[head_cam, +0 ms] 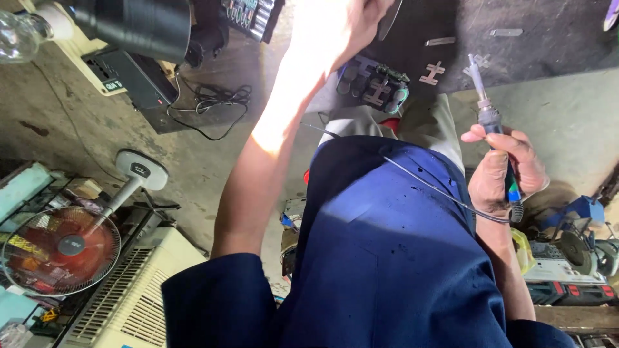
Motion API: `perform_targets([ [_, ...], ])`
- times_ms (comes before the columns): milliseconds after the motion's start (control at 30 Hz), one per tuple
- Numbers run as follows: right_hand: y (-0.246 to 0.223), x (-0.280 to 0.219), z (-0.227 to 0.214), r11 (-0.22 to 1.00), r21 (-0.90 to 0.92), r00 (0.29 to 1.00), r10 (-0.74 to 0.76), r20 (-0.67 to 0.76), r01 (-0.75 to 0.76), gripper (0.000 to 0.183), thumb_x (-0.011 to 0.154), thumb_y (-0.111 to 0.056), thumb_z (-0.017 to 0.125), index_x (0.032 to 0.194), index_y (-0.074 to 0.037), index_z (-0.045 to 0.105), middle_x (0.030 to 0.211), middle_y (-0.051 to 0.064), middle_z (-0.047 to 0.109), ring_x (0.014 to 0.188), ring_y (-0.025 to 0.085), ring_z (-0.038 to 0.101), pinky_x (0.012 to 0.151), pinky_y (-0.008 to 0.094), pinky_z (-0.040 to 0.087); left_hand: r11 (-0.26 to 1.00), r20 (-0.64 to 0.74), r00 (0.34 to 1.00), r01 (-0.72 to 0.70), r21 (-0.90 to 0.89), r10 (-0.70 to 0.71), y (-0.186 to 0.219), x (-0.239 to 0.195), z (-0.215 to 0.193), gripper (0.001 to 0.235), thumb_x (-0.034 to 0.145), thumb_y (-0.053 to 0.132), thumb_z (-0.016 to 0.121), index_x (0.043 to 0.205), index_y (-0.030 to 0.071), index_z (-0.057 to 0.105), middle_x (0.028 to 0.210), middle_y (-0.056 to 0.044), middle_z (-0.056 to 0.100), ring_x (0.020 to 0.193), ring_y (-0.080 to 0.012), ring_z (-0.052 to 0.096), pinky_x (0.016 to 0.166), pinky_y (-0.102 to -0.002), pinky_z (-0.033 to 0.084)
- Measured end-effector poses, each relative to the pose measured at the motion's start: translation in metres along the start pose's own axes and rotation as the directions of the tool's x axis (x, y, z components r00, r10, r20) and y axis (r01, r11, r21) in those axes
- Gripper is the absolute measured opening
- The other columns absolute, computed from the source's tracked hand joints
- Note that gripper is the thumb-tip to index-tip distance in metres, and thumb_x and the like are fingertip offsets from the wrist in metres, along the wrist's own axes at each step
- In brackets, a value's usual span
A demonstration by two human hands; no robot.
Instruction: The person solders metal tabs onto a pack of cylindrical battery cells using a soldering iron and solder wire. They use pliers to hold and position the tabs, then apply solder to secure them to the cell terminals.
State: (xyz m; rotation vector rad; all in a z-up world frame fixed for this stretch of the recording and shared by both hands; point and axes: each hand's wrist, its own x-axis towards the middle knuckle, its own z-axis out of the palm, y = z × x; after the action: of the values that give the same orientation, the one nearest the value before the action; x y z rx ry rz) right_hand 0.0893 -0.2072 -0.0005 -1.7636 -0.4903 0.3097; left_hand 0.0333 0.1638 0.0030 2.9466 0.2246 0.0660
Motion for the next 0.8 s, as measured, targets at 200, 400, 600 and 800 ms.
perform_targets([
  [200,0.006,-0.013,-0.007,1.0,-0.002,0.999,-0.01,0.053,0.011,0.011,0.111,0.002,0.051,0.116,0.011,0.055,0.106,0.032,0.062,0.087,0.046,0.07,0.086,0.049,0.059,0.695,-0.136,0.909,-0.198,0.692,0.394,0.037,-0.06,-0.021,0.043,0.102,0.014,0.083,0.139,0.01,0.06,0.124,0.004,0.072,0.115,0.0022,0.069,0.076,-0.019,0.067],
  [400,0.009,-0.016,-0.011,0.999,-0.038,0.978,0.003,0.207,0.005,0.02,0.106,0.008,0.053,0.124,0.013,0.052,0.117,0.034,0.061,0.099,0.044,0.071,0.08,0.035,0.053,0.846,-0.197,0.979,-0.063,-0.53,-0.051,0.054,-0.084,0.022,0.04,0.099,0.014,0.085,0.128,0.016,0.059,0.125,-0.018,0.064,0.112,-0.0382,0.068,0.089,-0.051,0.054],
  [600,0.034,-0.008,0.011,0.98,0.026,0.98,-0.198,-0.002,0.198,0.026,0.105,-0.012,0.061,0.122,0.007,0.056,0.096,0.024,0.049,0.092,0.043,0.069,0.075,0.056,0.065,0.753,-0.149,0.983,-0.179,-0.634,0.108,0.045,-0.073,0.037,0.011,0.108,0.012,0.074,0.116,0.007,0.068,0.154,-0.013,0.048,0.136,-0.0388,0.057,0.111,-0.058,0.051],
  [800,0.071,0.006,0.015,0.953,0.02,0.953,-0.301,-0.04,0.302,0.035,0.102,-0.025,0.066,0.119,0.005,0.055,0.093,0.022,0.049,0.09,0.042,0.069,0.068,0.055,0.066,0.747,-0.249,0.965,-0.229,-0.624,0.088,0.045,-0.064,0.033,0.01,0.104,0.004,0.075,0.108,0.002,0.067,0.135,-0.02,0.058,0.103,-0.0442,0.068,0.085,-0.051,0.06],
])
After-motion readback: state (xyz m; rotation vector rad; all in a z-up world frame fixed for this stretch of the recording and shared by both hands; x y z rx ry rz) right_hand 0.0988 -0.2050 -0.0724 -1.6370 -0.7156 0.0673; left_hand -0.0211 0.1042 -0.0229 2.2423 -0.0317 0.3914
